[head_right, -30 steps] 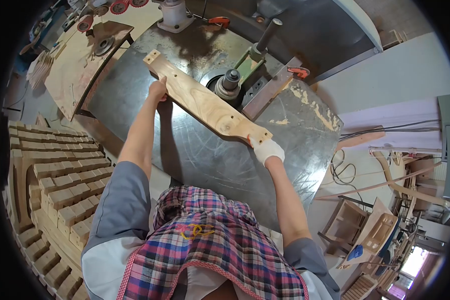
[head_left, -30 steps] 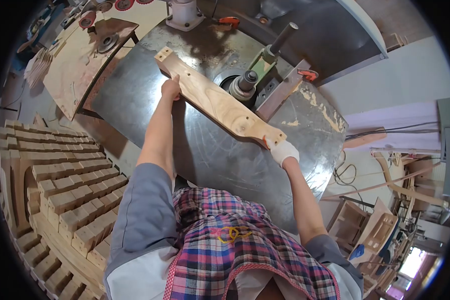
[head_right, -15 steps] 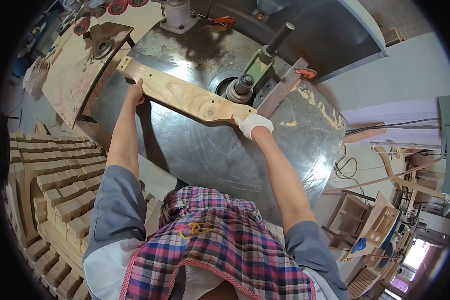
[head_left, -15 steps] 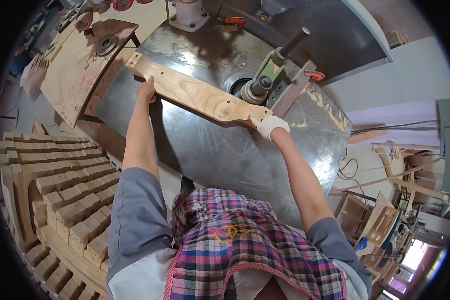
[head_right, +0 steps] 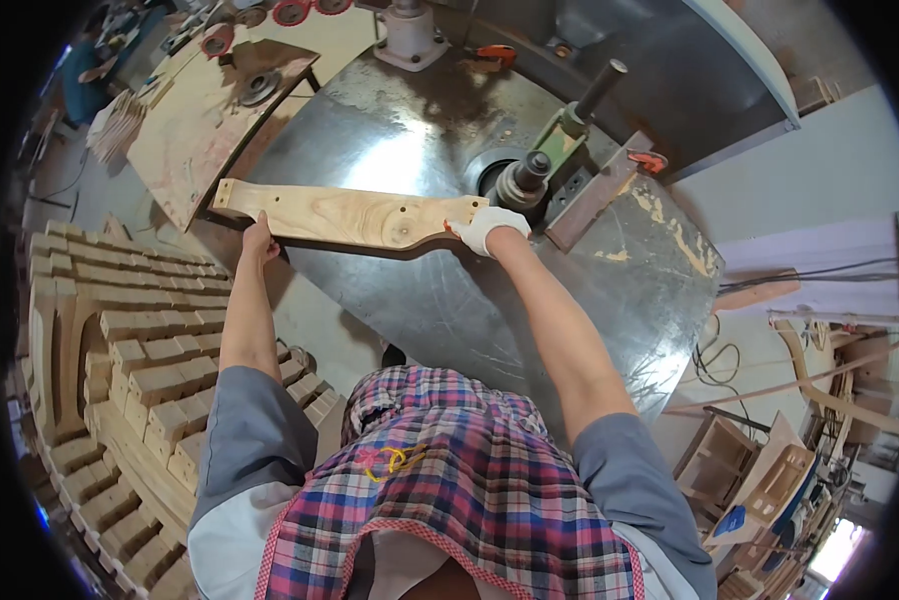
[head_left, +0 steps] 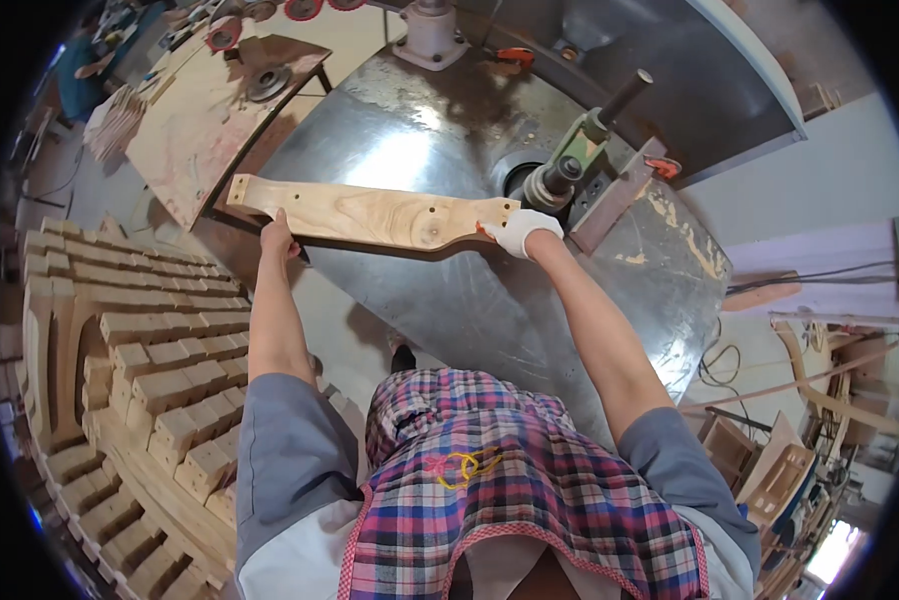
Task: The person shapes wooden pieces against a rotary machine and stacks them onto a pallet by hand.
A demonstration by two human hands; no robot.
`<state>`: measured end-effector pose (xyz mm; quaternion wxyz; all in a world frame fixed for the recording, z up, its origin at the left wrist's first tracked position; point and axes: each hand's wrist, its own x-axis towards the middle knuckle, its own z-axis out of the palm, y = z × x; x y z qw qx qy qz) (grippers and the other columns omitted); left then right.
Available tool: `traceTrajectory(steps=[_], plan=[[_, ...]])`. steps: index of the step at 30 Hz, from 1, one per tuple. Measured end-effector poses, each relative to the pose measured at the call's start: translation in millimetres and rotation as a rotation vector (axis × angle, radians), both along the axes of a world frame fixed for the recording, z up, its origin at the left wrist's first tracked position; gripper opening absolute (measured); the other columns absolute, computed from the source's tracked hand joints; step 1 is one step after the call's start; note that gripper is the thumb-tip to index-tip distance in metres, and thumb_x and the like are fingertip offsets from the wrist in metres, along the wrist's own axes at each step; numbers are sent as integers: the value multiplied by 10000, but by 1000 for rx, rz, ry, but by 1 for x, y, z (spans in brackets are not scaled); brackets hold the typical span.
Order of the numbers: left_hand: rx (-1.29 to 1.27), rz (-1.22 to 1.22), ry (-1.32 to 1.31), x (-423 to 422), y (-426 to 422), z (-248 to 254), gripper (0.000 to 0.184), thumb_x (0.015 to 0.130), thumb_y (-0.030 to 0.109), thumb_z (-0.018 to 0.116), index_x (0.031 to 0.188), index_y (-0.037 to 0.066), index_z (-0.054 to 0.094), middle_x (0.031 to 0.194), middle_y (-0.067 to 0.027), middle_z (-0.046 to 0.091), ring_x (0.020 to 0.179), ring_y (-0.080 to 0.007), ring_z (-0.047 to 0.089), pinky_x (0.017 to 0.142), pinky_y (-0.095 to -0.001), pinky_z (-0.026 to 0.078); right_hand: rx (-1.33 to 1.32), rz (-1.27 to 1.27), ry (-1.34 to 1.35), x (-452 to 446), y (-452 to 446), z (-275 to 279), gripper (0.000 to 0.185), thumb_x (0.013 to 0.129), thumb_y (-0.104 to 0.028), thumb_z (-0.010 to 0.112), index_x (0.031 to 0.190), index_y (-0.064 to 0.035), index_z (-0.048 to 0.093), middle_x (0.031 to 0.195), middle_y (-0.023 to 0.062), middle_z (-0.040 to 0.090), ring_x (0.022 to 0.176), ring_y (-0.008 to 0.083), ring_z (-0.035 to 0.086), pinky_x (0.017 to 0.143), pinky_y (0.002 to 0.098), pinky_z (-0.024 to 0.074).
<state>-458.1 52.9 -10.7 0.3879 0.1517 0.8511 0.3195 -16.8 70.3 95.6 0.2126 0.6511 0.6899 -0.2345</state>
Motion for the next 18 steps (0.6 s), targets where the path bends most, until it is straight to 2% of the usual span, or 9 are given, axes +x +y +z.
traceTrajectory(steps=[2,4,7,9,11,12,14,15,18], plan=[[24,101,-52,-2,-39,10,554,944,479,442,1058,-45,580,840,-172,616,618,-246,585,485,-327,512,20,38,39,-9,-24,3,761,825,-674,354,1193,-57,608,1161,116,643,1008,335,613,828,425,476],[145,237,-216,2,-77,4,562,947,479,438,1083,-48,574,857,-178,627,636,-251,603,502,-329,528,73,14,232,-8,-57,2,715,826,-651,377,1180,-78,619,1158,134,640,1002,342,609,805,417,481],[426,502,-419,12,-118,-25,622,978,486,365,1182,-84,509,1068,-229,616,877,-320,648,668,-396,581,101,-25,335,-5,-109,3,668,822,-635,423,1153,-95,635,1110,141,658,972,338,619,786,408,486],[571,739,-421,34,-133,-32,626,983,483,345,1238,-72,485,1170,-234,583,960,-310,637,759,-380,568,53,-141,292,0,-140,8,662,814,-628,460,1118,-70,647,1049,143,678,921,348,637,768,405,492],[661,842,-418,57,-149,-31,628,982,488,349,1283,-49,468,1233,-205,564,1022,-299,622,844,-357,540,99,-189,278,10,-168,-2,701,798,-632,493,1114,-20,621,959,191,683,871,374,645,727,401,501],[662,849,-414,75,-155,-19,628,982,488,349,1283,-49,468,1233,-205,564,1022,-299,622,844,-357,540,96,-181,279,12,-182,-3,701,798,-632,493,1114,-20,621,959,191,683,871,374,645,727,401,501],[808,977,-550,104,-168,19,582,980,502,348,1220,6,537,1170,-145,606,967,-267,631,825,-344,529,260,-377,219,17,-209,-4,652,774,-534,639,1119,17,582,896,205,682,840,353,660,674,374,509],[805,983,-547,103,-176,15,582,980,502,348,1220,6,537,1170,-145,606,967,-267,631,825,-344,529,254,-372,217,21,-222,-8,652,774,-534,639,1119,17,582,896,205,682,840,353,660,674,374,509],[1590,206,-1086,100,-184,-2,447,979,443,378,1165,85,570,1078,-75,631,912,-214,618,776,-338,516,278,-738,838,35,-251,-27,617,712,-382,766,1138,12,557,901,184,680,833,318,663,674,348,515]])
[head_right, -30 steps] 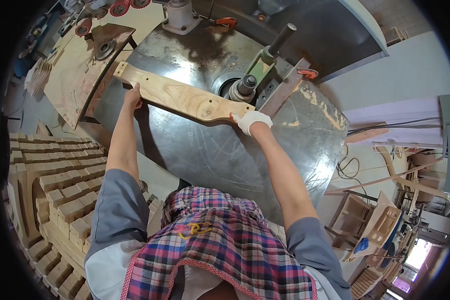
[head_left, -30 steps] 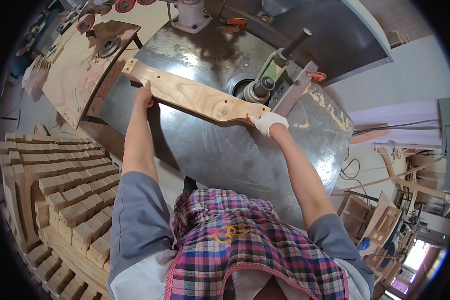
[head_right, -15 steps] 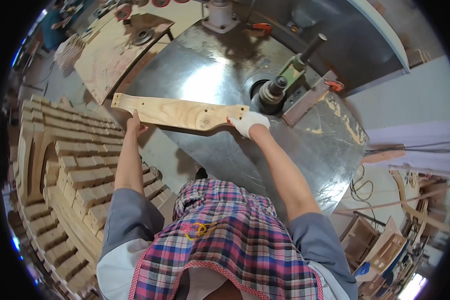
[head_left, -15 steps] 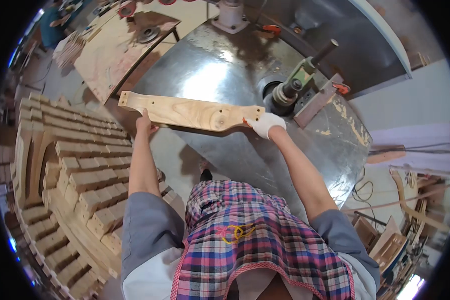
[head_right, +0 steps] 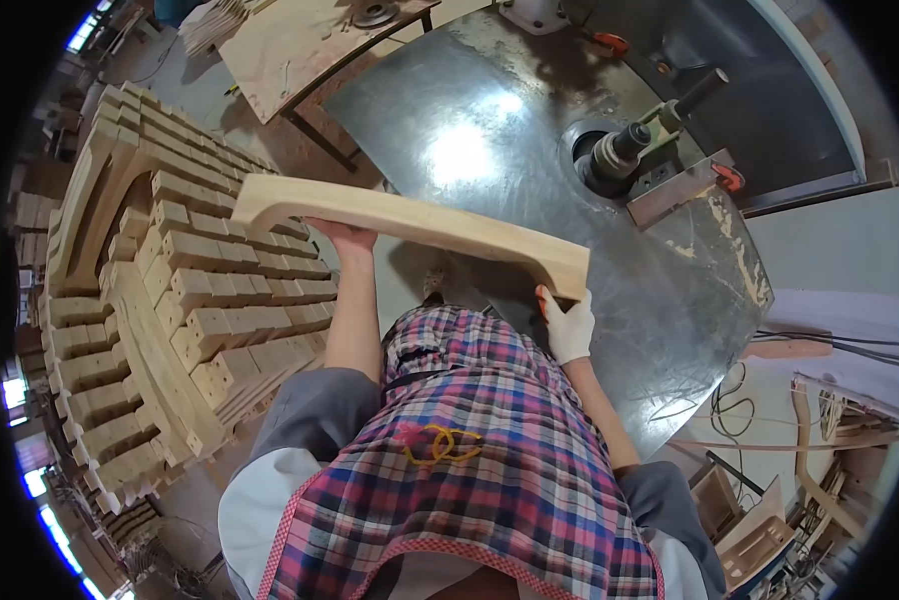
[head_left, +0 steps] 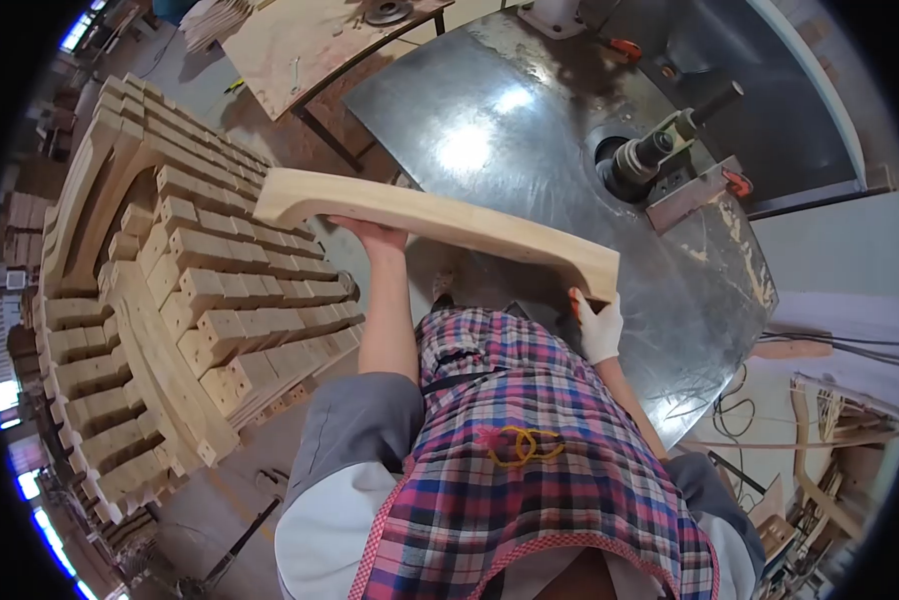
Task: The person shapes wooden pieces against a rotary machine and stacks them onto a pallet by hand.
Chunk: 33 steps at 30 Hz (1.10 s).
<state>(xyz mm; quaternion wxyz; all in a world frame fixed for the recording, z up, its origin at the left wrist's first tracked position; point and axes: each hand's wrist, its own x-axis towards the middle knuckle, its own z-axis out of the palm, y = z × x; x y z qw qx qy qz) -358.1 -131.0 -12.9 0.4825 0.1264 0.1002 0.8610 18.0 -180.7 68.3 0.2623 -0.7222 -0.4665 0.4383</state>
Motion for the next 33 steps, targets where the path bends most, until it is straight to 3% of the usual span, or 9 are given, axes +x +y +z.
traceTrajectory(steps=[1,2,4,6,12,16,21,27,33], plan=[[177,-50,-53,-1,-1,1,409,972,425,401,1135,95,579,1033,-58,636,875,-196,613,774,-322,500,35,-102,215,4,-6,-4,624,691,-331,809,1145,10,549,903,178,680,831,307,664,674,340,517],[348,-117,-104,-2,-1,3,371,966,408,423,1104,105,588,988,-41,641,839,-177,607,773,-306,483,28,-98,218,8,-10,-9,624,691,-331,809,1145,10,549,903,178,680,831,307,664,674,340,517],[334,-94,-251,7,4,44,339,954,391,458,1061,100,594,929,-30,642,783,-158,601,786,-276,454,178,-58,161,15,-19,-15,632,666,-238,832,1170,7,540,931,159,677,830,286,661,687,328,523],[633,-268,-305,12,8,70,243,927,294,495,1032,99,593,884,-14,648,773,-143,605,819,-282,439,328,-13,103,23,-27,-22,659,640,-145,855,1194,5,531,959,139,674,830,264,658,700,317,528],[847,-287,-333,38,4,128,205,927,261,480,1012,106,585,824,5,651,723,-131,610,756,-281,465,453,152,28,39,-39,-40,706,653,-117,838,1262,-8,498,1100,141,635,957,261,633,823,317,514],[975,-260,-401,42,4,144,118,894,147,500,971,89,569,726,15,647,602,-119,604,607,-247,488,943,242,169,28,-23,-23,737,663,-84,824,1308,-21,472,1241,129,568,1094,244,573,931,323,464],[970,-203,-391,45,1,148,119,905,163,498,975,91,562,707,16,645,585,-114,604,570,-233,482,888,205,353,27,-25,-31,815,641,-75,837,1346,-35,431,1326,121,500,1162,248,523,1001,339,413],[918,-177,-354,49,-5,149,128,917,181,499,989,90,554,712,16,645,592,-116,608,581,-241,486,844,256,295,39,-24,-48,861,637,-64,839,1369,-37,387,1316,127,504,1148,249,534,1002,342,420],[900,-178,-332,51,-1,143,147,921,205,507,1002,88,546,721,18,644,603,-123,611,598,-249,488,627,92,597,51,-23,-85,827,627,-58,844,1335,-33,418,1318,135,501,1147,245,540,991,338,437]])
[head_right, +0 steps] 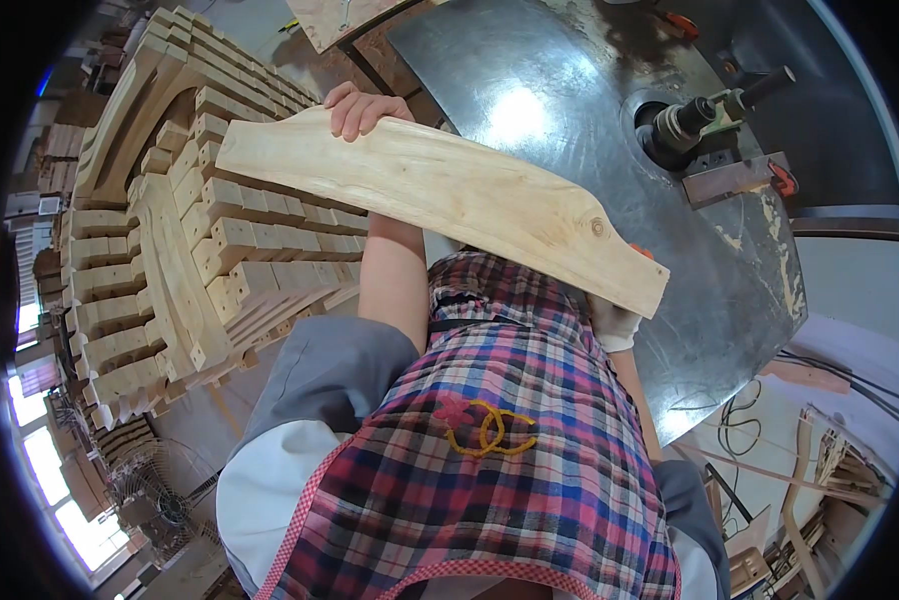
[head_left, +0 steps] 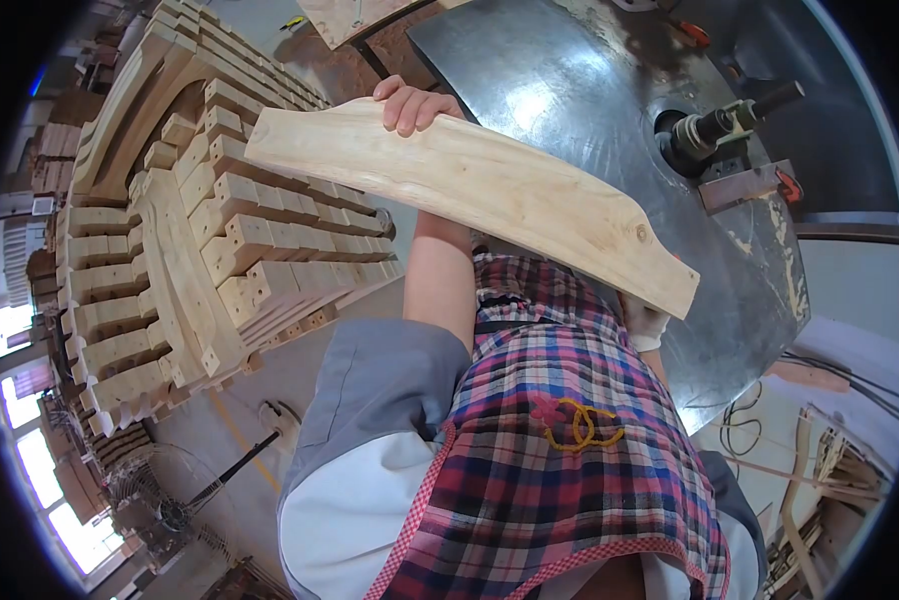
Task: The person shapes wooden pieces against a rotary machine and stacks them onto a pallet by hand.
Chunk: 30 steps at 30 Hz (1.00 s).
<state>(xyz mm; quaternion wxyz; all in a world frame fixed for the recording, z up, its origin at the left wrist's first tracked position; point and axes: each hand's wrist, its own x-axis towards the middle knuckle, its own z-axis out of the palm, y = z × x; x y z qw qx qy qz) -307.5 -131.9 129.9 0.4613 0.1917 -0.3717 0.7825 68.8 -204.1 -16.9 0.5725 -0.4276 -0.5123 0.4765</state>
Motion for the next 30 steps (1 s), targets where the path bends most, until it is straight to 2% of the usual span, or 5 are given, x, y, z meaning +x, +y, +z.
traceTrajectory(steps=[4,8,13,24,30], plan=[[-2,-19,34,3,4,-7,164,920,219,511,1014,89,543,743,21,642,627,-128,615,635,-262,491,-276,-10,303,14,-2,-20,780,632,-60,844,1302,-22,448,1289,147,524,1125,248,558,964,337,461],[-98,-4,94,8,5,-10,214,913,256,517,1051,95,550,795,18,643,685,-136,620,693,-284,490,-375,-11,-138,24,-11,-20,720,647,-58,836,1268,-8,475,1217,155,573,1067,257,594,915,331,493],[4,-15,205,8,17,-22,334,911,327,539,1164,111,520,917,-21,627,822,-171,607,810,-318,457,-349,-55,-342,19,-12,5,663,666,-64,828,1238,4,499,1144,155,617,1008,261,622,874,324,511],[60,-77,248,18,24,-10,323,927,325,513,1168,109,520,912,-14,626,811,-169,604,799,-311,455,-335,-36,-359,22,-17,15,652,677,-70,816,1242,-1,497,1159,153,613,983,251,624,854,326,515],[-33,-83,180,23,15,-2,199,918,245,492,1032,107,577,793,17,652,693,-131,621,674,-269,478,-274,-53,-438,25,-20,11,643,693,-61,795,1256,-8,490,1223,136,579,1030,245,600,890,337,494]])
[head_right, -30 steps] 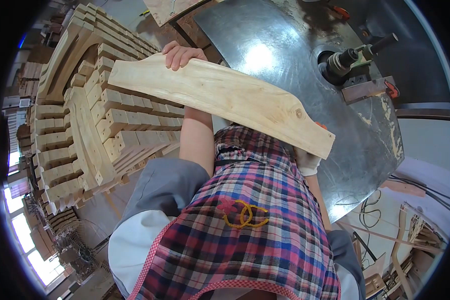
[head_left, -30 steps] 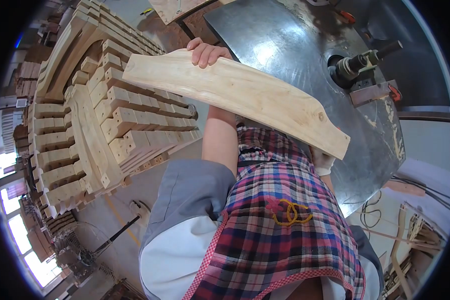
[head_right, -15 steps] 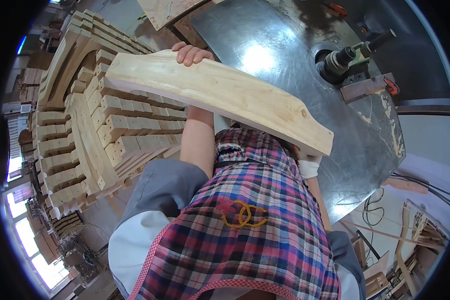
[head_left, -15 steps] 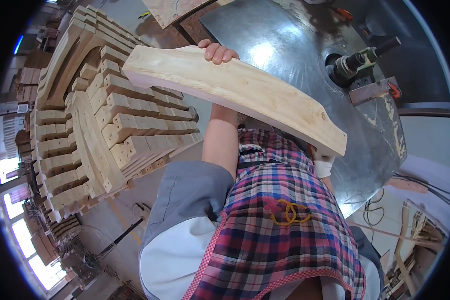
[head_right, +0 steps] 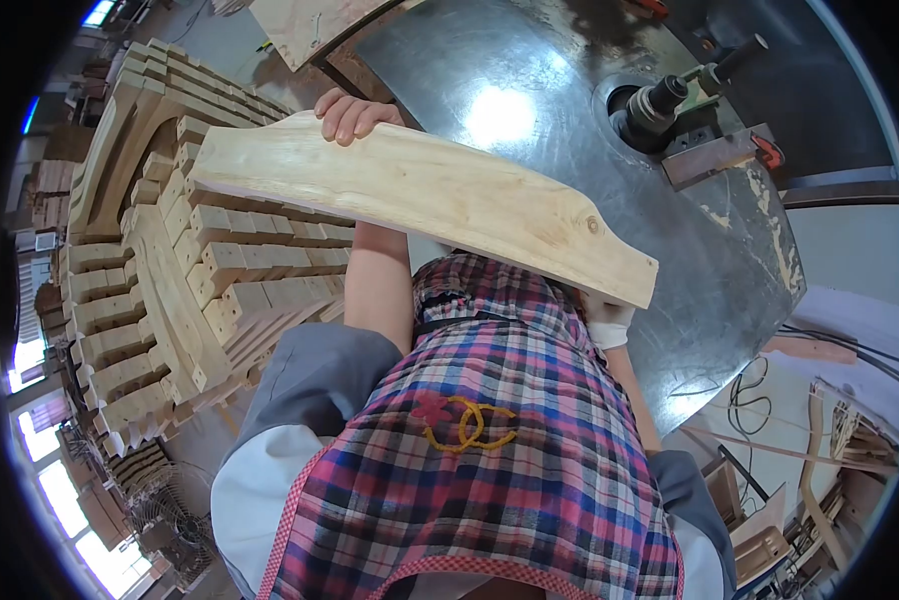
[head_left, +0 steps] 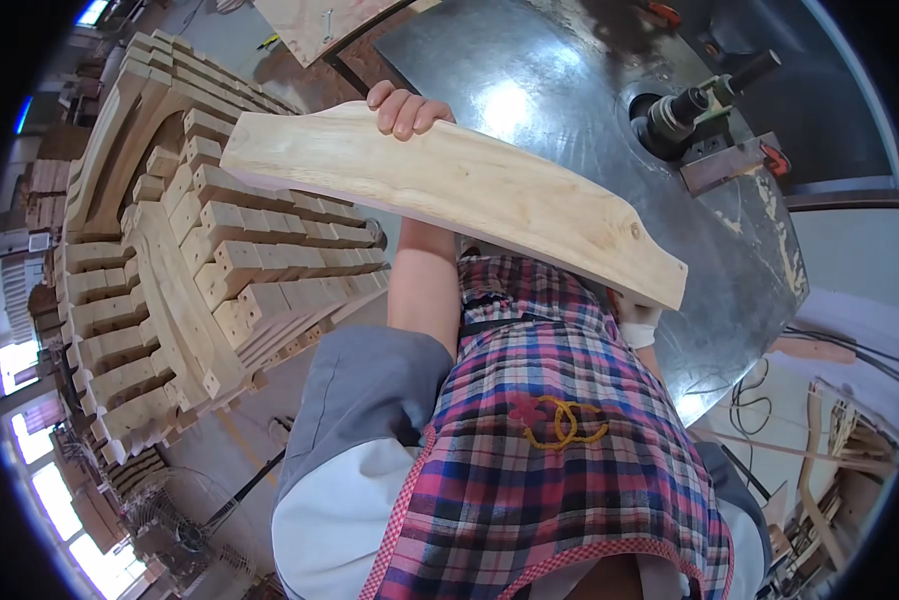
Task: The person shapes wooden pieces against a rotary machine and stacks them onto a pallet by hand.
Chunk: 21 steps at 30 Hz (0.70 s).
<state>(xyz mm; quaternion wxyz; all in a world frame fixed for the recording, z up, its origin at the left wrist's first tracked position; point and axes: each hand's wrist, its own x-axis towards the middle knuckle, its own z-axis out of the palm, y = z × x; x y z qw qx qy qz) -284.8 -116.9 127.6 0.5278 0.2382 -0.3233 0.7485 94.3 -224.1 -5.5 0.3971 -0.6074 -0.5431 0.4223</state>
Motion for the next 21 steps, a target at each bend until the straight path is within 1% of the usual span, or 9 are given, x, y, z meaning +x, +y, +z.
traceTrajectory(steps=[3,4,8,9,13,19,21], plan=[[-13,-3,-48,2,-3,3,160,924,216,477,977,106,581,733,20,648,634,-121,614,630,-255,480,127,-14,51,-5,-2,10,559,769,-88,745,1264,-20,496,1248,117,565,1070,234,578,934,332,467],[-12,3,-43,2,-3,4,160,924,216,477,977,106,581,733,20,648,634,-121,614,630,-255,480,127,-9,56,-8,-2,15,559,769,-88,745,1264,-20,496,1248,117,565,1070,234,578,934,332,467],[45,-40,-193,5,-5,4,123,924,187,474,914,113,572,671,23,632,565,-115,595,579,-244,479,456,-1,399,-18,-6,37,467,884,-154,626,1309,-44,467,1263,94,552,1108,225,550,988,338,427],[45,-37,-192,4,-5,4,123,924,187,474,914,113,572,671,23,632,565,-115,595,579,-244,479,455,2,401,-17,-6,40,467,884,-154,626,1309,-44,467,1263,94,552,1108,225,550,988,338,427],[153,-87,-321,5,-2,0,95,919,164,477,891,116,555,663,20,623,551,-110,591,564,-241,480,263,209,1237,-7,-8,48,453,944,-188,524,1363,-67,402,1270,82,543,1120,227,536,1008,349,409],[115,-62,-297,5,-8,0,90,917,159,471,896,118,548,660,25,619,558,-111,588,576,-245,478,244,169,1227,-1,-8,40,441,939,-199,526,1350,-77,419,1268,100,545,1126,238,533,1004,371,421],[112,-31,-241,4,-7,-3,91,918,163,471,911,119,550,666,31,614,569,-105,580,605,-244,476,252,87,1027,-2,-10,42,451,914,-192,574,1329,-75,443,1256,112,551,1111,237,547,986,372,438]])
